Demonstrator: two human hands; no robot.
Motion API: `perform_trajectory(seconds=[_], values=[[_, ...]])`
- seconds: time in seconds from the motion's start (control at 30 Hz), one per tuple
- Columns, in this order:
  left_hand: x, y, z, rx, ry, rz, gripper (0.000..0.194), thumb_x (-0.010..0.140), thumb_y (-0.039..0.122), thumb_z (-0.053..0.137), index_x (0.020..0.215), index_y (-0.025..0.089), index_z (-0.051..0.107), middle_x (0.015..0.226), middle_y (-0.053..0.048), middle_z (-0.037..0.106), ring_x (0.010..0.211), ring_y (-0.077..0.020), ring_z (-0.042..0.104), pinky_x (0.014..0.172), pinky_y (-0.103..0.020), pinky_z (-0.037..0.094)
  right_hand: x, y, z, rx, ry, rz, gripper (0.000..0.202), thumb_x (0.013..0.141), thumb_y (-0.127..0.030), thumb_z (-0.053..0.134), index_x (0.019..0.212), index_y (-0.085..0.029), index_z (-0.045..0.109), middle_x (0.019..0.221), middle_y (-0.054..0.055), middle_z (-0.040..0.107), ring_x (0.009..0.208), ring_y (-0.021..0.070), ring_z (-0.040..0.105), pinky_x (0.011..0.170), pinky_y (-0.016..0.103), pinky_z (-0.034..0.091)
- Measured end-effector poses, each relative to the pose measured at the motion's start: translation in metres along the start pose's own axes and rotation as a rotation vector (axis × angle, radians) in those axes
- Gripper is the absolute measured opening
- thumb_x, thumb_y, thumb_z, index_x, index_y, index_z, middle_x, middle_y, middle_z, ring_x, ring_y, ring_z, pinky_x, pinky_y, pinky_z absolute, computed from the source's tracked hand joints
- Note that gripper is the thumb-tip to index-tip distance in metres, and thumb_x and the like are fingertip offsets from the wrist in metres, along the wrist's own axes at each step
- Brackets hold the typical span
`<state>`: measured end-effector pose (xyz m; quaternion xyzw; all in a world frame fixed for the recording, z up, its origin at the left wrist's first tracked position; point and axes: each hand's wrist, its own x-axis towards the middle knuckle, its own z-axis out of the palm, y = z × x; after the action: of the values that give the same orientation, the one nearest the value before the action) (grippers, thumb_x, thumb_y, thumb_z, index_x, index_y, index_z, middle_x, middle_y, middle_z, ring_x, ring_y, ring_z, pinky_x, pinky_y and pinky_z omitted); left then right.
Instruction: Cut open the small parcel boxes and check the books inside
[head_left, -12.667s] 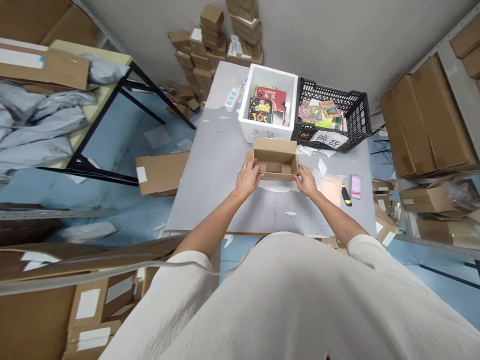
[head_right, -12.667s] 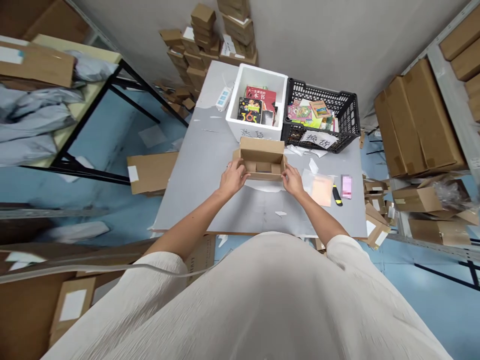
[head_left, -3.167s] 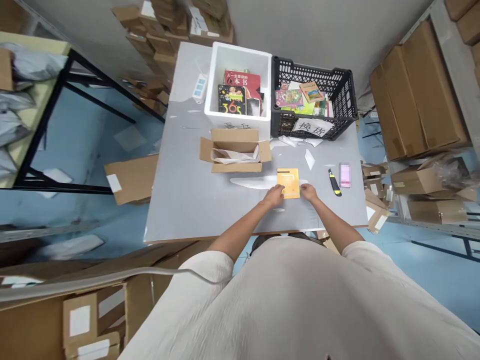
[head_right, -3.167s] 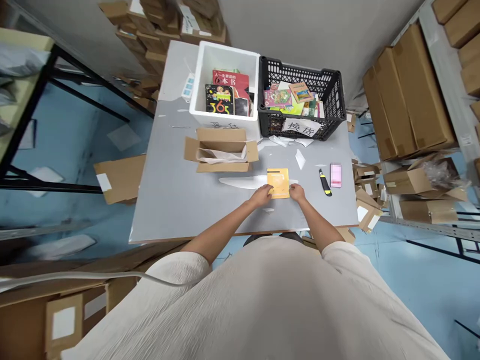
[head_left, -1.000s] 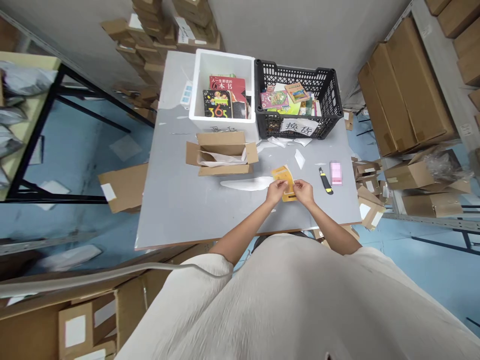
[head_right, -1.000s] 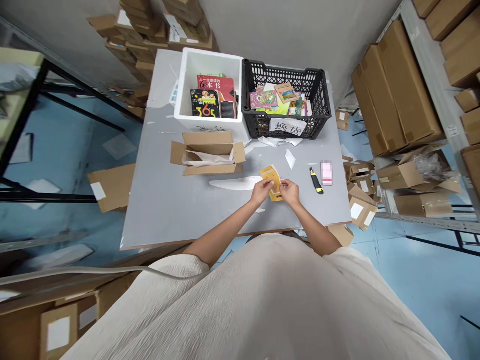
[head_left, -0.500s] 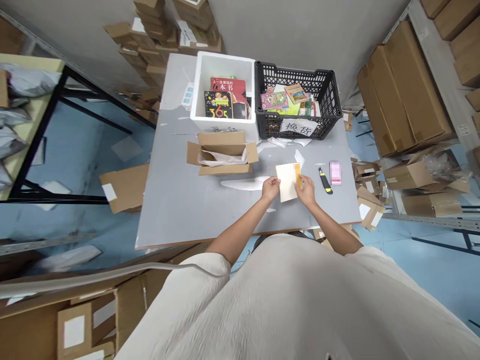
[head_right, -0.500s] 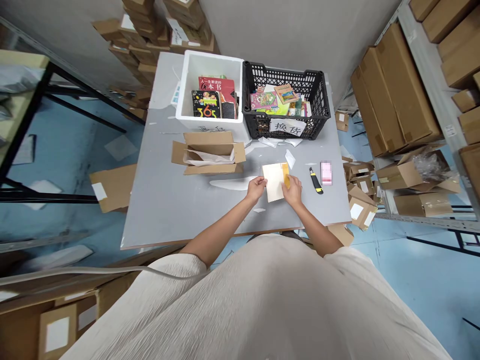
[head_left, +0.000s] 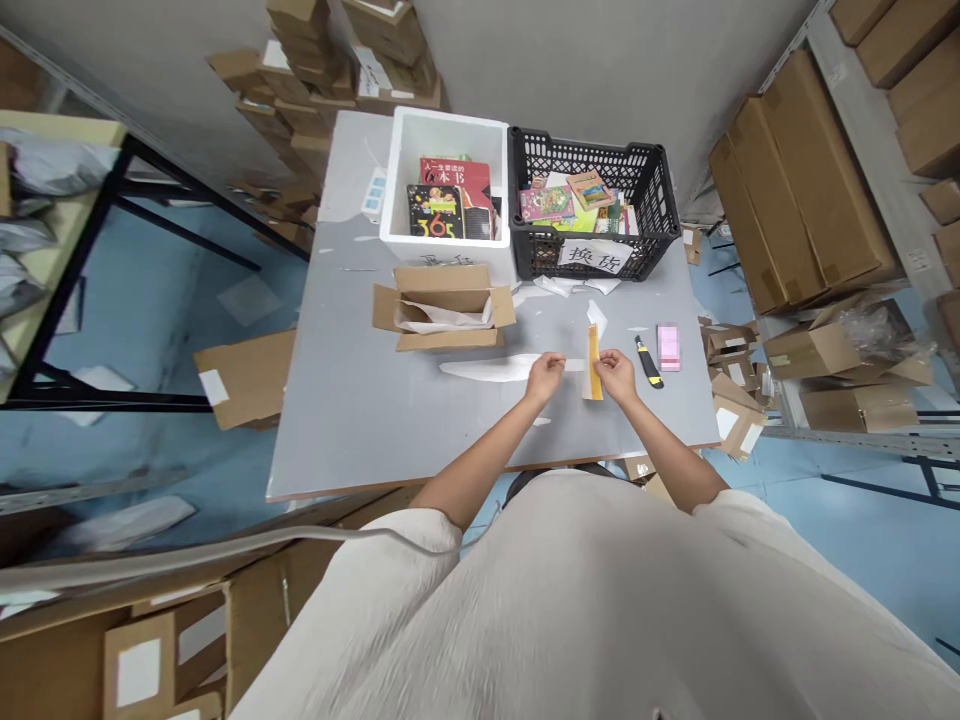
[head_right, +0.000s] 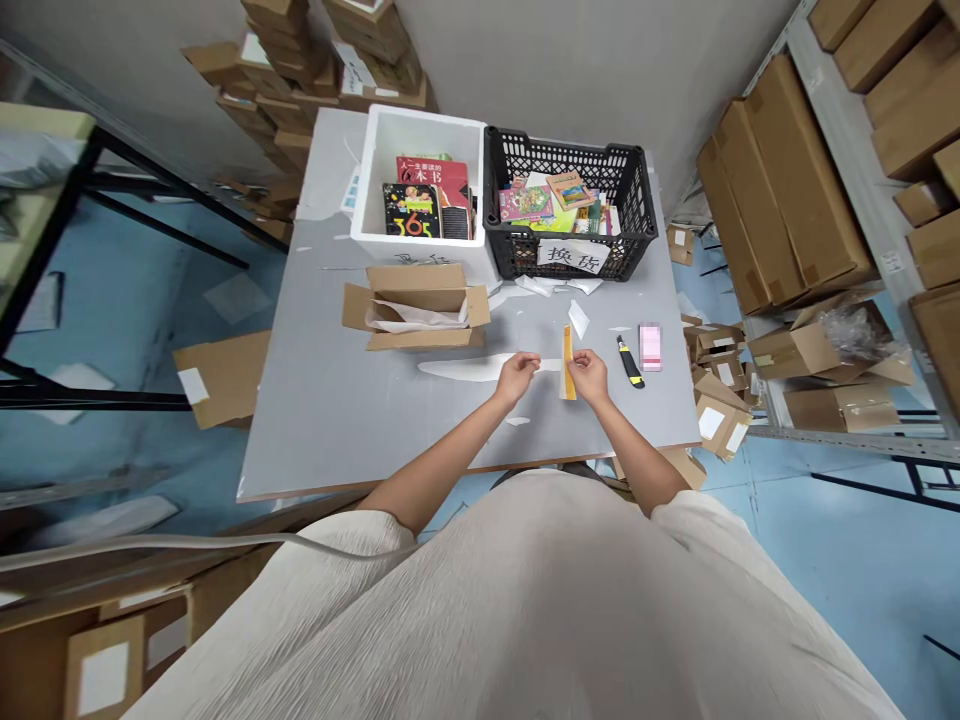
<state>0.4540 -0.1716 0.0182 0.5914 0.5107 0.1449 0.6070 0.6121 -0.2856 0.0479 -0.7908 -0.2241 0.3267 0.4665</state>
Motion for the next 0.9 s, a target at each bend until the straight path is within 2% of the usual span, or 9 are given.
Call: perform_trajectory(seconds=[0.07,0.2,0.33,0.5,0.57,0.63,0.73,0.8,0.9], values=[[-0.007,0.005,0.010,-0.031,-0.066,0.050,0.030,0.101,0.029,0.067,0.128,0.023,0.080,0.130,-0.010,0.083,0.120,-0.0268,0.077,0.105,-0.041,0.061,-0.003,-0.006,0.009,-0.058,0.003,-0.019,0.030,0.088,-0.049,0.074,0.102,-0.024,0.071,0.103,0.009,0.083,0.098,0.0253,0.079,0.088,0.035,0.066],[-0.015,0.011,0.019,-0.119,-0.042,0.092,0.026,0.107,0.040,0.063,0.115,0.024,0.081,0.114,-0.006,0.085,0.113,-0.0254,0.078,0.100,-0.036,0.061,-0.015,-0.016,0.024,-0.111,-0.085,-0.156,0.027,0.092,-0.046,0.071,0.104,-0.023,0.078,0.111,0.008,0.085,0.106,0.0255,0.079,0.097,0.036,0.065],[-0.013,0.013,0.009,-0.273,-0.006,0.057,0.023,0.101,0.041,0.067,0.095,0.021,0.075,0.100,-0.006,0.084,0.099,-0.0249,0.077,0.092,-0.035,0.062,-0.022,-0.021,0.029,-0.135,-0.149,-0.239,0.025,0.099,-0.040,0.065,0.108,-0.025,0.083,0.124,0.008,0.085,0.120,0.0268,0.077,0.112,0.041,0.061],[-0.009,0.013,-0.013,-0.484,0.049,-0.032,0.019,0.095,0.040,0.071,0.096,0.021,0.073,0.104,-0.007,0.085,0.100,-0.0262,0.078,0.092,-0.038,0.063,-0.012,-0.011,0.019,-0.169,-0.079,-0.278,0.031,0.092,-0.039,0.068,0.116,-0.024,0.081,0.136,0.013,0.080,0.129,0.0298,0.073,0.118,0.047,0.057],[-0.007,0.013,-0.020,-0.513,0.075,-0.036,0.022,0.092,0.043,0.075,0.094,0.021,0.073,0.102,-0.007,0.084,0.100,-0.0267,0.078,0.093,-0.038,0.063,-0.008,-0.003,0.013,-0.154,-0.015,-0.225,0.043,0.086,-0.041,0.073,0.124,-0.023,0.078,0.138,0.014,0.078,0.123,0.0305,0.074,0.113,0.049,0.060],[-0.005,0.014,-0.026,-0.529,0.091,-0.035,0.025,0.091,0.046,0.077,0.092,0.022,0.071,0.098,-0.006,0.083,0.098,-0.0268,0.078,0.092,-0.039,0.063,-0.007,0.003,0.008,-0.110,-0.012,-0.122,0.049,0.082,-0.044,0.077,0.127,-0.023,0.076,0.126,0.012,0.082,0.111,0.0290,0.076,0.105,0.048,0.063],[0.000,0.018,-0.034,-0.532,0.105,-0.031,0.029,0.090,0.048,0.080,0.090,0.023,0.064,0.092,-0.005,0.081,0.094,-0.0259,0.077,0.088,-0.039,0.063,-0.010,0.007,0.002,-0.022,-0.148,0.010,0.038,0.081,-0.051,0.080,0.107,-0.023,0.077,0.094,0.006,0.082,0.092,0.0262,0.076,0.088,0.042,0.065],[0.004,0.020,-0.037,-0.519,0.112,-0.026,0.033,0.091,0.049,0.081,0.093,0.025,0.059,0.090,-0.003,0.079,0.091,-0.0244,0.077,0.086,-0.038,0.063,-0.013,0.004,0.001,0.036,-0.218,0.051,0.037,0.078,-0.056,0.084,0.094,-0.023,0.075,0.084,0.004,0.079,0.081,0.0243,0.073,0.075,0.037,0.063],[0.006,0.024,-0.041,-0.484,0.109,-0.003,0.034,0.092,0.050,0.080,0.102,0.026,0.058,0.093,-0.002,0.079,0.088,-0.0227,0.077,0.083,-0.036,0.062,-0.014,-0.005,0.003,0.110,-0.207,0.079,0.045,0.072,-0.062,0.089,0.088,-0.024,0.072,0.074,0.001,0.074,0.065,0.0188,0.066,0.061,0.032,0.055]])
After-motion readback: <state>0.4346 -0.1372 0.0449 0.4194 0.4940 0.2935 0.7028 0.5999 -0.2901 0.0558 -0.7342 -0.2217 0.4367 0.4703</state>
